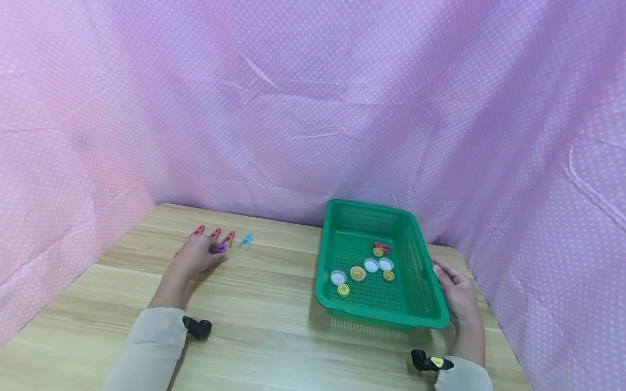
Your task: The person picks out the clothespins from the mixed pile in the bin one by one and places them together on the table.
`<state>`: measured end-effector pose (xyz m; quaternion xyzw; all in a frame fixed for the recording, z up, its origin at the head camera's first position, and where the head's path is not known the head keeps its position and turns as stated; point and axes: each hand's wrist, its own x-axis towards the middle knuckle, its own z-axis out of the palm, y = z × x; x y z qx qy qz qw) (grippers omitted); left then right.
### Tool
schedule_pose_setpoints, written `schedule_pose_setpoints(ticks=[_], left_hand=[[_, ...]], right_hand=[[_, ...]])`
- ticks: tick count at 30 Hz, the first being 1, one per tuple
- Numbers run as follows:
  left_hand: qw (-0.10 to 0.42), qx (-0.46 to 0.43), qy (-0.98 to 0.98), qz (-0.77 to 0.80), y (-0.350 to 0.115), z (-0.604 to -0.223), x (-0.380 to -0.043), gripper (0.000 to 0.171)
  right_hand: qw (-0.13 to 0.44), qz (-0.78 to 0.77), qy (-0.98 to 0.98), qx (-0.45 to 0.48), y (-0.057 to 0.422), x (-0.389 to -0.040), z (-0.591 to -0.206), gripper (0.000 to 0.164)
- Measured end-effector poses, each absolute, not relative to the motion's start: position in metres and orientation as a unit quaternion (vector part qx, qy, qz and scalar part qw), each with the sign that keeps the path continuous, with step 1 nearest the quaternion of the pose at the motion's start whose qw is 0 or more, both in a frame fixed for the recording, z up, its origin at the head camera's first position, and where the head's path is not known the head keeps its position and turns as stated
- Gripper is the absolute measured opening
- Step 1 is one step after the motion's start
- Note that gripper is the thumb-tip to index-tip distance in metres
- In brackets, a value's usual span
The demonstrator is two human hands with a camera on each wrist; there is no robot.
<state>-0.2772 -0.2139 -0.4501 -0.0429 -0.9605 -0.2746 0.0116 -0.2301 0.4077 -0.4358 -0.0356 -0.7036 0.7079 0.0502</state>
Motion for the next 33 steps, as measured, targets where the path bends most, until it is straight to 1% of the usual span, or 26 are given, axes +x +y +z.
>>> schedule_pose_setpoints(ticks=[7,13,21,33], left_hand=[[0.009,-0.046,-0.962,-0.268,-0.2111,-0.4485,-0.2757,0.02],[0.008,-0.048,-0.961,-0.272,-0.2103,-0.4483,-0.2763,0.017],[0.016,-0.067,-0.962,-0.264,-0.212,-0.4502,-0.2755,0.015],[0.017,-0.08,-0.959,-0.272,-0.2123,-0.4503,-0.2727,0.014]], right_hand=[[0.056,0.708,-0.703,-0.034,0.4077,-0.2302,-0.4372,0.027],[0.054,0.709,-0.702,-0.037,0.4077,-0.23,-0.4364,0.027],[0.051,0.711,-0.7,-0.036,0.4097,-0.2316,-0.4379,0.032],[0.05,0.712,-0.699,-0.038,0.4102,-0.2324,-0.4375,0.027]])
